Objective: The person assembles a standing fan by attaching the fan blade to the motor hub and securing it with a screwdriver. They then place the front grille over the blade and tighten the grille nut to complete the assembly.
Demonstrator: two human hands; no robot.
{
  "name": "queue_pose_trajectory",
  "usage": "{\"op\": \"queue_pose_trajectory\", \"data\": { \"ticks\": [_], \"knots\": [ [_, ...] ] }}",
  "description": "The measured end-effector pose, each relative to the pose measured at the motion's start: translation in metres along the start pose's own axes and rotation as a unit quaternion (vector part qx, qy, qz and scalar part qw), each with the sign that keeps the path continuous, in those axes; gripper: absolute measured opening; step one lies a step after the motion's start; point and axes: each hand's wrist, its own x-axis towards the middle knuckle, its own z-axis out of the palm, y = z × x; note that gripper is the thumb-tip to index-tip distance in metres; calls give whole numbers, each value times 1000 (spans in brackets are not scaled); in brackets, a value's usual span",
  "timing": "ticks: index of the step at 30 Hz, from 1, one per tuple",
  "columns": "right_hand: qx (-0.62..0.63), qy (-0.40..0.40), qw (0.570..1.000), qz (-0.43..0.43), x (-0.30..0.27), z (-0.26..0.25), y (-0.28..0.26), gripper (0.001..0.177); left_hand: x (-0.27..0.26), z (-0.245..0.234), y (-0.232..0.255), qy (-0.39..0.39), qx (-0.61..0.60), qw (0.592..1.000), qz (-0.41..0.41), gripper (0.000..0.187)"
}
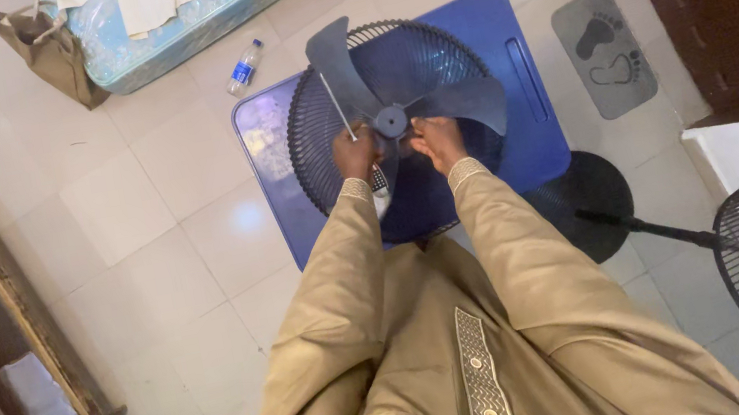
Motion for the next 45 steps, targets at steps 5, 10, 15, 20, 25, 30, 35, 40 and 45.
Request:
{"op": "queue_pose_trajectory", "data": {
  "ticks": [5, 10, 15, 20, 25, 30, 35, 40, 45],
  "knots": [
    [131, 51, 983, 118, 1, 13, -4, 53, 14, 2, -3, -31, -25, 998, -42, 36],
    [150, 76, 979, 115, 21, 5, 16, 60, 13, 9, 1, -19, 32, 997, -70, 40],
    [109, 62, 984, 124, 50, -15, 42, 77, 10, 11, 6, -26, 88, 994, -55, 42],
    [62, 38, 992, 103, 69, -32, 63, 72, 0, 10, 10, -49, 54, 997, -25, 44],
    [21, 67, 997, 45, 46, -48, 66, 64, -37, 19, 25, -84, 30, 996, 11, 45],
    [0, 116, 991, -71, -36, -97, 46, 60, -108, 41, 40, -121, 57, 991, -9, 42],
    [19, 184, 969, -166, -123, -152, 24, 53, -179, 72, 44, -248, -15, 968, -20, 35],
    [39, 223, 932, -282, -192, -205, 27, 41, -223, 110, 35, -433, -12, 901, -18, 26],
    [90, 311, 886, -332, -261, -258, 47, 38, -273, 157, 21, -527, 117, 842, -16, 27]
  ]
}}
